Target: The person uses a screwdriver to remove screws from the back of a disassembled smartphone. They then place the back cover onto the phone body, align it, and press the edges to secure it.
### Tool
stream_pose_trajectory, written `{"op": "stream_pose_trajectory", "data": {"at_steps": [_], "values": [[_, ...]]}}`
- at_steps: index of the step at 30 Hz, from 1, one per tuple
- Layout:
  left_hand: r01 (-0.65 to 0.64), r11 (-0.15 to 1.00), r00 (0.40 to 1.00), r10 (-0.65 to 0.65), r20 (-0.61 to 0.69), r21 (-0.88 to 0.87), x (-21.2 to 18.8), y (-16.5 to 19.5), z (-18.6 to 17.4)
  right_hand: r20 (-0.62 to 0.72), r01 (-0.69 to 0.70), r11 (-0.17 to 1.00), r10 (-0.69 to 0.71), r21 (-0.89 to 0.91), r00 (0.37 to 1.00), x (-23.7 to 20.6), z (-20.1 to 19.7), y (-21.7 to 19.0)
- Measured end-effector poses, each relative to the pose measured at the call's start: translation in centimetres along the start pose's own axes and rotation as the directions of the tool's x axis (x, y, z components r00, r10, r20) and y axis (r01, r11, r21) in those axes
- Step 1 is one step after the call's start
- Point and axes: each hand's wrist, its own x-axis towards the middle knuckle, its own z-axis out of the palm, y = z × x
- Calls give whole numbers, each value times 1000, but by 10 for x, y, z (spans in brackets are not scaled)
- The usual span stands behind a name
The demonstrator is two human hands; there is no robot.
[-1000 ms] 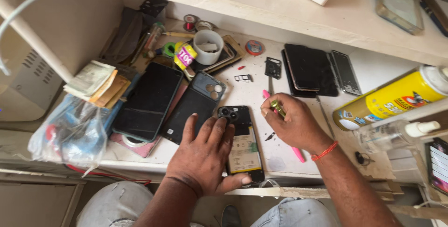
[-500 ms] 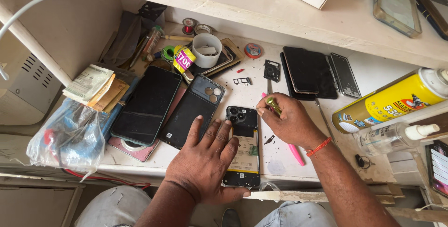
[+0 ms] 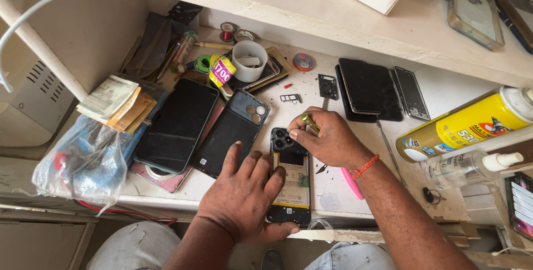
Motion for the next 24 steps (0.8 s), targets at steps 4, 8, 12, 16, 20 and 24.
{"op": "stream_pose_trajectory", "data": {"at_steps": [4,8,12,16,20,24], "values": [[-10,1000,999,10,-44,3,-2,0,2,32,8,1000,-9,29,999,4,3,0],[-18,1000,999,18,-27,8,-1,0,2,22,-65,996,64,65,998,6,4,-1],[-11,1000,1000,11,-2,-1,0,1,1,51,-5,998,2,60,999,7,3,-1],[-15,1000,1000,15,-4,-1,0,1,1,58,34,999,-35,14,998,10,5,-1],[-17,1000,1000,17,20,-7,2,0,1,30,-38,998,37,50,999,11,5,3],[-20,1000,1000,20,-4,-7,1,1,2,-54,-84,995,86,53,995,7,-2,9]]}}
